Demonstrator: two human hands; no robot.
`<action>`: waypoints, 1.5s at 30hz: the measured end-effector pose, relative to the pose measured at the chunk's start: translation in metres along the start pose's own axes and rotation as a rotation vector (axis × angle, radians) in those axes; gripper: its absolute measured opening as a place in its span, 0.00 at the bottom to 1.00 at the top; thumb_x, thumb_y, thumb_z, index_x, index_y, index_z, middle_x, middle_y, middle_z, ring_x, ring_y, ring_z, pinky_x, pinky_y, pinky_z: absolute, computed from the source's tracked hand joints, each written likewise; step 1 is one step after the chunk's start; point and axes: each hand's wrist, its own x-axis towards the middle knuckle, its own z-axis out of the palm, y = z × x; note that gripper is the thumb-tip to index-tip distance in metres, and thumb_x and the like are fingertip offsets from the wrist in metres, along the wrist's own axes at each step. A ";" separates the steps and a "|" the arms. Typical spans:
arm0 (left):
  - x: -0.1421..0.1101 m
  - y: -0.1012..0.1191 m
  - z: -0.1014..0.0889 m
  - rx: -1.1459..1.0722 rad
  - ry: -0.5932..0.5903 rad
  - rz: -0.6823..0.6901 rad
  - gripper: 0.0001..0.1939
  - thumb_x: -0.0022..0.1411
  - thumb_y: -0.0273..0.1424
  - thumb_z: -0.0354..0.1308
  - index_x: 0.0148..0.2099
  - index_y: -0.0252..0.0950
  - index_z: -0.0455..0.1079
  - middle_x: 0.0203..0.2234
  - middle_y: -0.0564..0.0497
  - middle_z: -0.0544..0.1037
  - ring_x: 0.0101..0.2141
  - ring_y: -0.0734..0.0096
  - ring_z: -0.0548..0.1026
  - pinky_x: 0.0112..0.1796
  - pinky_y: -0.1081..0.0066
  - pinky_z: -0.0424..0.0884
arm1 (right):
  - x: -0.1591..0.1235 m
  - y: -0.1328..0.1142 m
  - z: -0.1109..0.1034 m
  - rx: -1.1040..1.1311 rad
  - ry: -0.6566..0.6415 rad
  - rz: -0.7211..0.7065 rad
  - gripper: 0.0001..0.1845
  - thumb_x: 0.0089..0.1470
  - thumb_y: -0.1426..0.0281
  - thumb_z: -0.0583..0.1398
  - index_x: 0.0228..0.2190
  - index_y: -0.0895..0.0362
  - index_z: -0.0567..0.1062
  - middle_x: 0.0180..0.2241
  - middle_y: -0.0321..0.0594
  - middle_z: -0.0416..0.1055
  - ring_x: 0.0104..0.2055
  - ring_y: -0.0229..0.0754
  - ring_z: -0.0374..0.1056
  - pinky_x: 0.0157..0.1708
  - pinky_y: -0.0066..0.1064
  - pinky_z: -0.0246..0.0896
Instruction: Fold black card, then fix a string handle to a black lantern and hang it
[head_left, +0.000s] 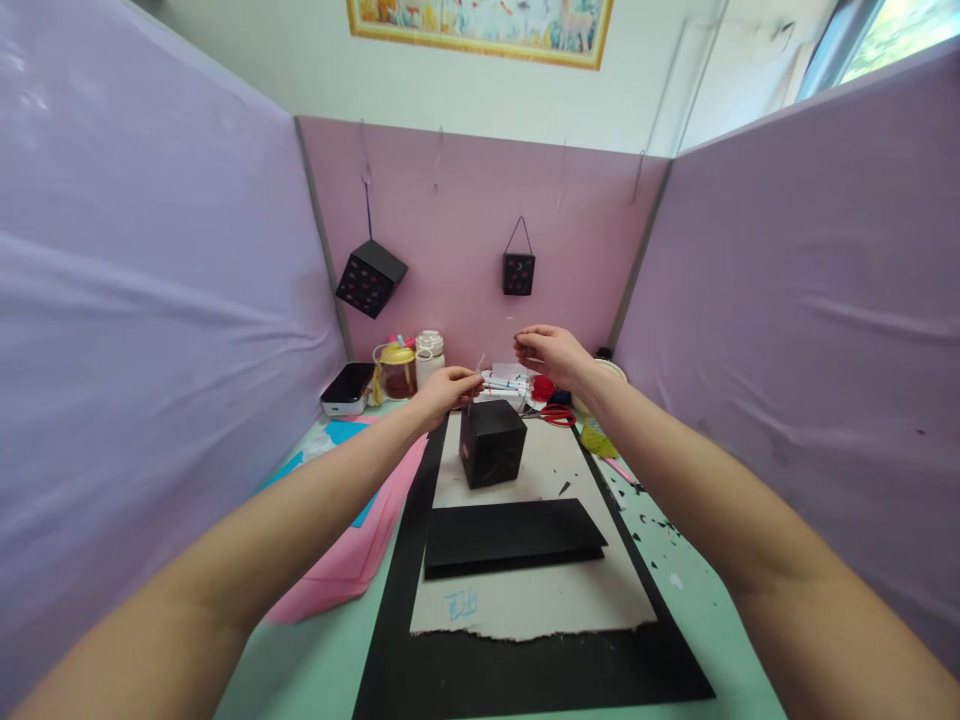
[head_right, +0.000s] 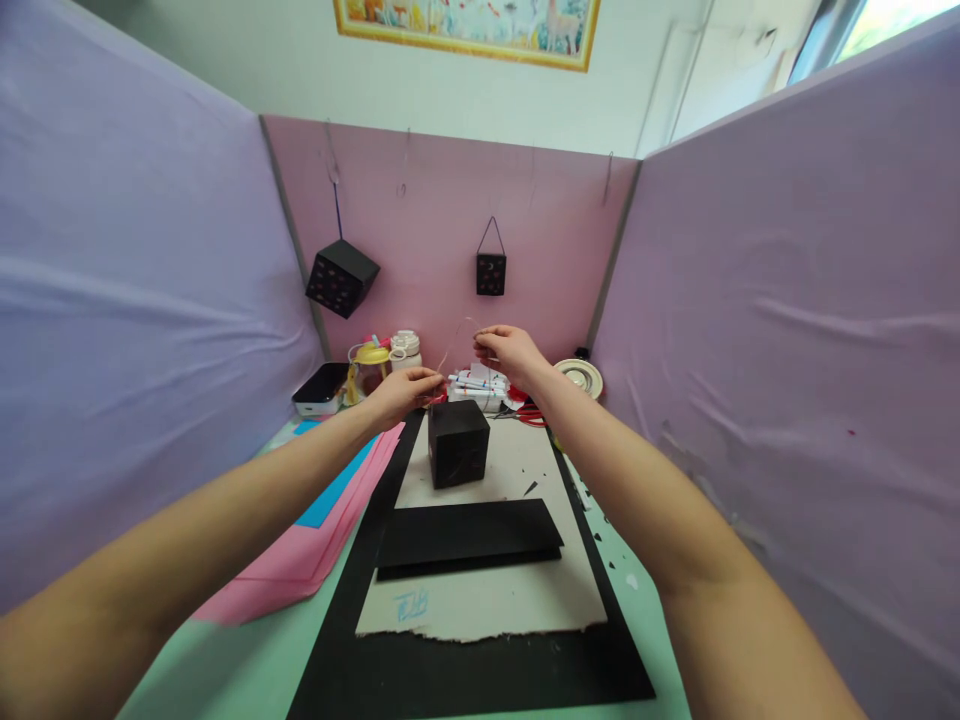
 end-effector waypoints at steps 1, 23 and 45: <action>0.000 0.002 0.002 0.025 0.008 0.011 0.10 0.53 0.36 0.64 0.32 0.33 0.74 0.27 0.48 0.78 0.27 0.74 0.73 0.30 0.73 0.67 | -0.001 -0.004 0.004 -0.016 -0.012 -0.014 0.04 0.48 0.75 0.63 0.24 0.57 0.73 0.23 0.34 0.71 0.27 0.32 0.67 0.34 0.26 0.64; -0.017 0.031 0.058 0.688 0.224 0.268 0.19 0.61 0.44 0.55 0.38 0.34 0.77 0.33 0.39 0.78 0.40 0.50 0.75 0.40 0.63 0.64 | 0.016 -0.055 0.062 -0.712 0.014 -0.327 0.24 0.38 0.91 0.62 0.08 0.54 0.62 0.09 0.30 0.52 0.28 0.43 0.68 0.37 0.34 0.62; 0.007 0.041 0.065 0.552 0.196 0.150 0.09 0.59 0.28 0.56 0.29 0.33 0.74 0.31 0.40 0.80 0.39 0.60 0.76 0.39 0.67 0.66 | 0.001 -0.053 0.041 -0.780 0.064 -0.344 0.12 0.46 0.83 0.59 0.16 0.60 0.71 0.16 0.41 0.70 0.18 0.39 0.69 0.24 0.34 0.72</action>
